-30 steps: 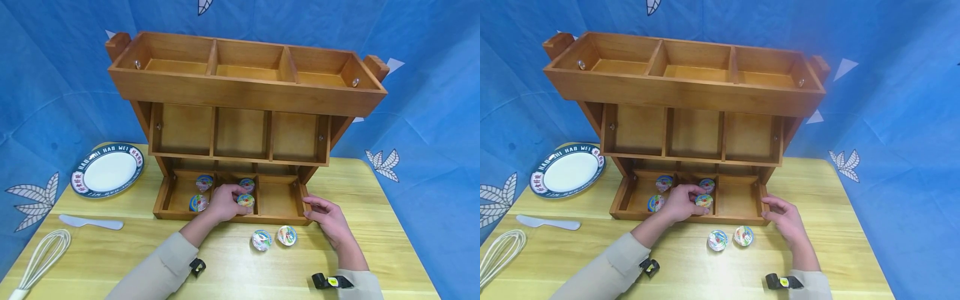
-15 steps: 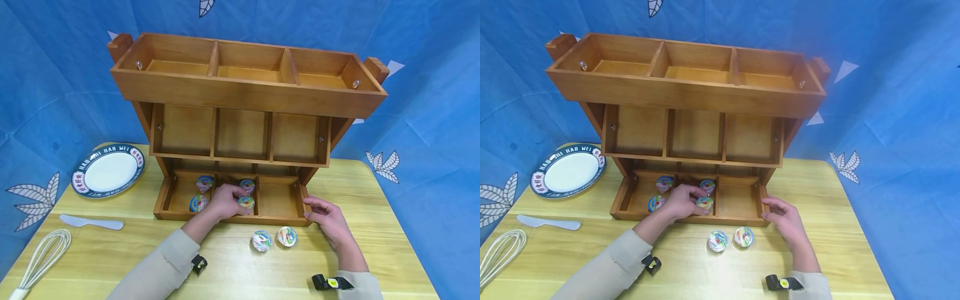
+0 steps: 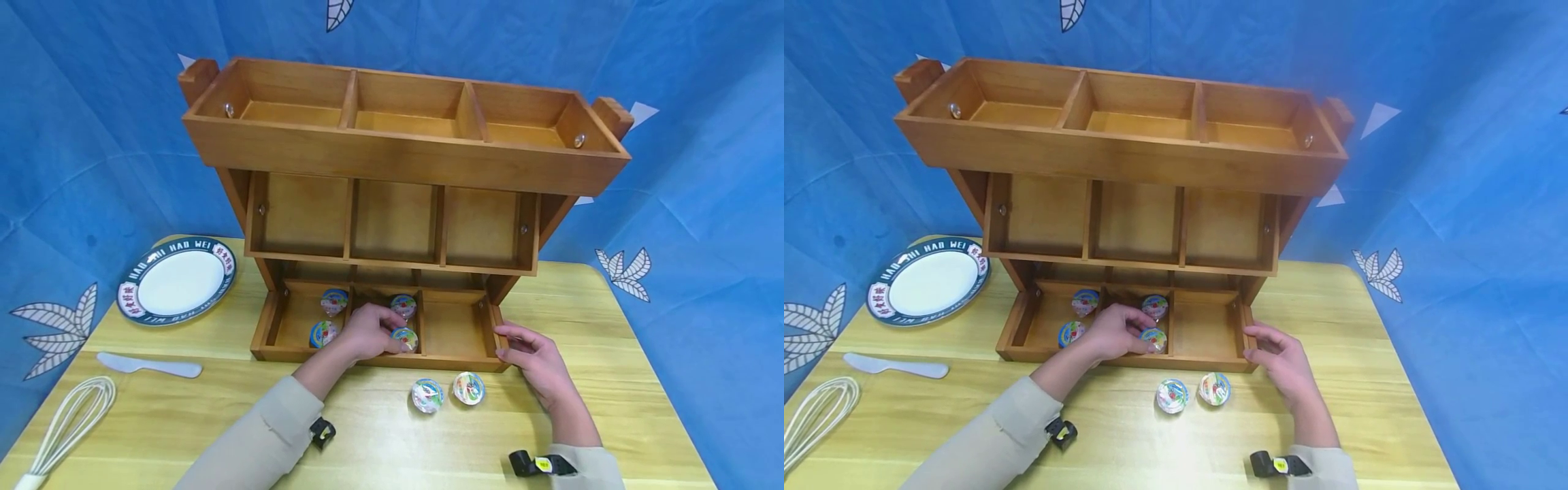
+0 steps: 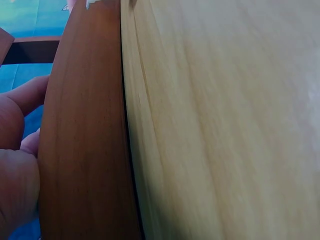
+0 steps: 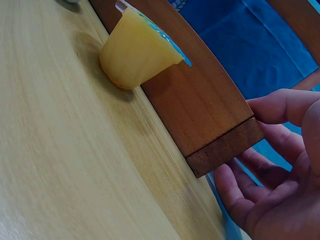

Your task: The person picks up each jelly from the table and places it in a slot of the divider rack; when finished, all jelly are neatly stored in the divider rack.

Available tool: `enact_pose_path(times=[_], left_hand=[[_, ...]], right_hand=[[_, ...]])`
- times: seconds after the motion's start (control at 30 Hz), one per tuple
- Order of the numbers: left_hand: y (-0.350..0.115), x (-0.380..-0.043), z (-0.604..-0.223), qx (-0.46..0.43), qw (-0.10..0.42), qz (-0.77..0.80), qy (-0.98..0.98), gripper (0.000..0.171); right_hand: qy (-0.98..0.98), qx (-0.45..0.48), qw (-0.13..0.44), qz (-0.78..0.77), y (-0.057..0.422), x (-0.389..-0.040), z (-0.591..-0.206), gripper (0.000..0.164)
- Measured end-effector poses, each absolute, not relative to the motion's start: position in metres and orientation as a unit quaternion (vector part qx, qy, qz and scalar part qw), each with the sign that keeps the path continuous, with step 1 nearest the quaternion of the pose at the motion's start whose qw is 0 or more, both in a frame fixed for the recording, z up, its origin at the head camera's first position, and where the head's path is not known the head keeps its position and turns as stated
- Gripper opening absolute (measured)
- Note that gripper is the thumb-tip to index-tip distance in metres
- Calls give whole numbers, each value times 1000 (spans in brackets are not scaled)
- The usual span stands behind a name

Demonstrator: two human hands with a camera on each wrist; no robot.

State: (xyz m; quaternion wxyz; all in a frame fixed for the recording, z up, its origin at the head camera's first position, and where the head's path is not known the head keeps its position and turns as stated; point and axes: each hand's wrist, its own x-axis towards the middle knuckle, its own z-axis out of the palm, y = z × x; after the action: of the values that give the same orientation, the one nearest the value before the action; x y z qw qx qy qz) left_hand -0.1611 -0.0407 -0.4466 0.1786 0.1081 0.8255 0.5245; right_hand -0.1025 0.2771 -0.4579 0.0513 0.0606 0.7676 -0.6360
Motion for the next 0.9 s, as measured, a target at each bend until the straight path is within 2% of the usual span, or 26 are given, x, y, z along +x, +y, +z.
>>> enact_pose_path(times=[0.47, 0.9], left_hand=[[-48, -156, -444, 107, 177, 547, 811, 48], [-51, -134, -433, 123, 129, 596, 783, 51]], right_hand=[[765, 57, 47, -640, 276, -101, -461, 47], [768, 59, 47, -636, 277, -102, -459, 46]])
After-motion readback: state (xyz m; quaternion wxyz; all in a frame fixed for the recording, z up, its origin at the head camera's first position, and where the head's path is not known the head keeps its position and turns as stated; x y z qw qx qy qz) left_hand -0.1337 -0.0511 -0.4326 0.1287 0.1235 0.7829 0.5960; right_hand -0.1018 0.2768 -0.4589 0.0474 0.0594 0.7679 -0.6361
